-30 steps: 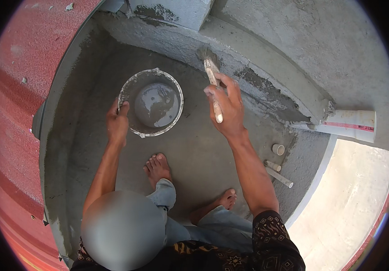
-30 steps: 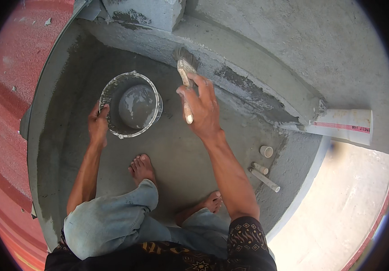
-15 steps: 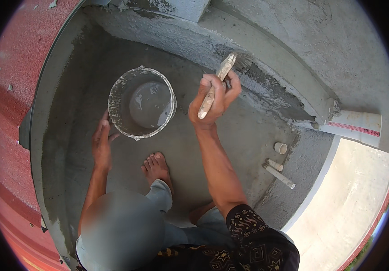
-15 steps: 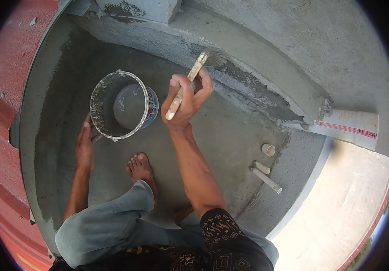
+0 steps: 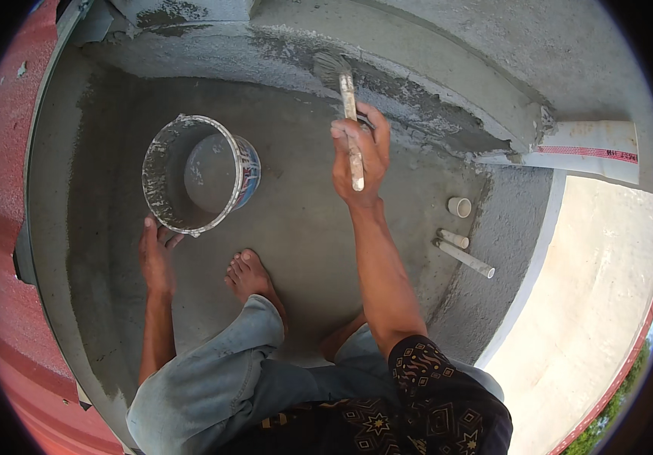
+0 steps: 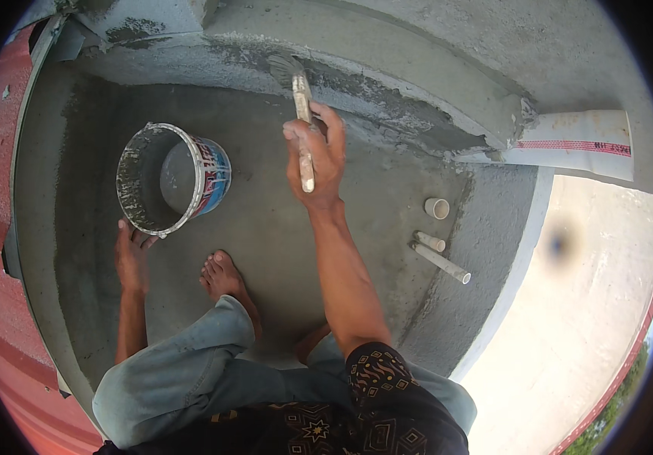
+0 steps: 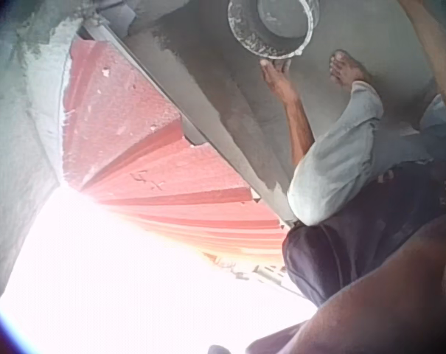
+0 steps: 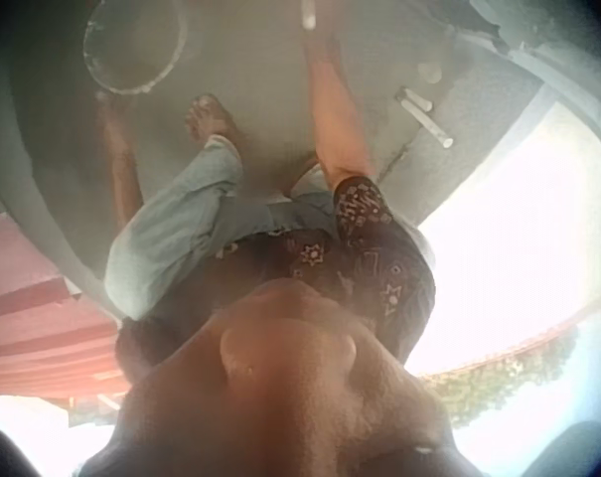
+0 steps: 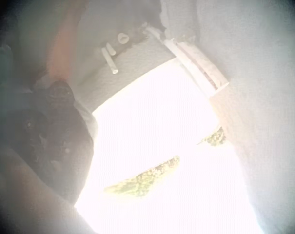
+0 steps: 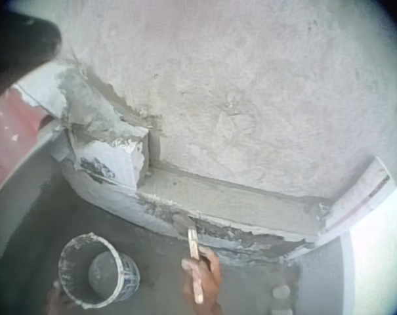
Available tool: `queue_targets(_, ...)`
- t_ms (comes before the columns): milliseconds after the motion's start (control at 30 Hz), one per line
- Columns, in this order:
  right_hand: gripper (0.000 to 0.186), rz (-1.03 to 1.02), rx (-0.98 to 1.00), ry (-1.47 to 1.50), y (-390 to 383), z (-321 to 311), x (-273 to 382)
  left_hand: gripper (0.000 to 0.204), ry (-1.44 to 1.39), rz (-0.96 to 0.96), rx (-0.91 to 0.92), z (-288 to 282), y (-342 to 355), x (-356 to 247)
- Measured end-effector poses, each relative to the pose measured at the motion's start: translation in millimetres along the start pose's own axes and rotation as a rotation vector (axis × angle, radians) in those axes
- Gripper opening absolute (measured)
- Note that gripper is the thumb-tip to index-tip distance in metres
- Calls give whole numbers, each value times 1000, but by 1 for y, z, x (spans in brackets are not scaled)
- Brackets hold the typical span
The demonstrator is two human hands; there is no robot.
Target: The person applies a grey cement-like substance to a concrete wall using a paintbrush. They repeatedly dip the brush into a bucket and spread the material along the wall's edge and surface.
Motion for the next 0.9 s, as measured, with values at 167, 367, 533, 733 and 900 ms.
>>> queue_targets(167, 12, 215, -195, -498, -55, -123, -23, 73, -1, 19, -77, -1, 18, -6)
queue_targets(367, 23, 382, 94, -639, -67, -126, -64, 67, 49, -17, -27, 11, 8, -17)
queue_targets(533, 25, 332, 360, -399, -40, 19, -48, 60, 42, 10, -26, 15, 7, -20)
queue_targets(733, 32, 231, 661, -32, -3, 154, -33, 53, 80, -7, -44, 19, 4, -24)
queue_targets(900, 32, 0, 852, -72, -1, 171, -24, 52, 115, 82, -81, 13, 7, -37)
Point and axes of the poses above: each hand's wrist, its own y-axis towards the middle knuckle, its own z-axis out of the palm, x = y × z, the point moved 10 cm from there along y, towards the middle knuckle, and after that the axes turned 12 degrees about -z, right-handed, at the moved point
